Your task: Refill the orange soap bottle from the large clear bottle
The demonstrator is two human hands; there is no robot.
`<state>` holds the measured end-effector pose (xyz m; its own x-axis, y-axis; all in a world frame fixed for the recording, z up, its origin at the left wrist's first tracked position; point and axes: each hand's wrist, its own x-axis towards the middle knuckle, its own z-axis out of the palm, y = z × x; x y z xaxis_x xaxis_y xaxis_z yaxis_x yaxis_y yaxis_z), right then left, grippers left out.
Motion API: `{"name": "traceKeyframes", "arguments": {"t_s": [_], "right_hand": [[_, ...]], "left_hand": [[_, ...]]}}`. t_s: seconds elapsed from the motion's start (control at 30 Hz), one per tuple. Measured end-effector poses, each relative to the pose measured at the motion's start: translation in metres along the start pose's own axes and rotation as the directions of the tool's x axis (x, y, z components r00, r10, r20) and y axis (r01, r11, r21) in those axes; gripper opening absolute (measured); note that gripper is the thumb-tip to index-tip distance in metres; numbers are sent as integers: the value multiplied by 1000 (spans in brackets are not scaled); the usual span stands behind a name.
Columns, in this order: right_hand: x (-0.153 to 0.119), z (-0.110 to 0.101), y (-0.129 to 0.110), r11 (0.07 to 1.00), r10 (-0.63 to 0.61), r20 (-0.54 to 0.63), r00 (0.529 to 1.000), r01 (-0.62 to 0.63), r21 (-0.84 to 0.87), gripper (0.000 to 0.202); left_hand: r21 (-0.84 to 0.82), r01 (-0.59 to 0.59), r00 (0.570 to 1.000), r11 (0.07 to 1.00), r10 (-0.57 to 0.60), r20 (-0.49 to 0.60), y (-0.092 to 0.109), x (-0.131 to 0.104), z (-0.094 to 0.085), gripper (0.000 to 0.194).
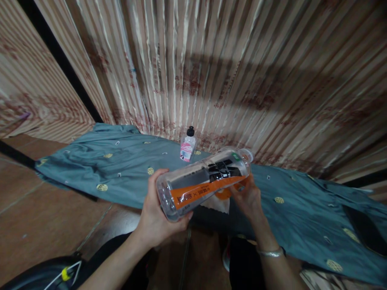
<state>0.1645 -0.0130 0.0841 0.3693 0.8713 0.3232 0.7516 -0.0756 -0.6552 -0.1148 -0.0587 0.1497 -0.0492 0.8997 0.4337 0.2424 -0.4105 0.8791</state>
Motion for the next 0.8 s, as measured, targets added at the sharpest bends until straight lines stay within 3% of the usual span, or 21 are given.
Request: {"name": "traceKeyframes", "arguments": {"t_s": [0.3,0.57,0.8], "right_hand": [[1,4,6,1000,-21,-19,1000,21,1,68],[1,3,7,998,-66,-32,997,66,11,68],[2,1,4,1000,-12,-2,1000,12,9,67]], "left_hand": [[-6,38,999,999,-38,-14,0,-1,-1,82],[18,5,1000,1000,-4,-31,-6,-2,1,84],[43,-36,999,998,37,-22,-14,-7,0,85]]}}
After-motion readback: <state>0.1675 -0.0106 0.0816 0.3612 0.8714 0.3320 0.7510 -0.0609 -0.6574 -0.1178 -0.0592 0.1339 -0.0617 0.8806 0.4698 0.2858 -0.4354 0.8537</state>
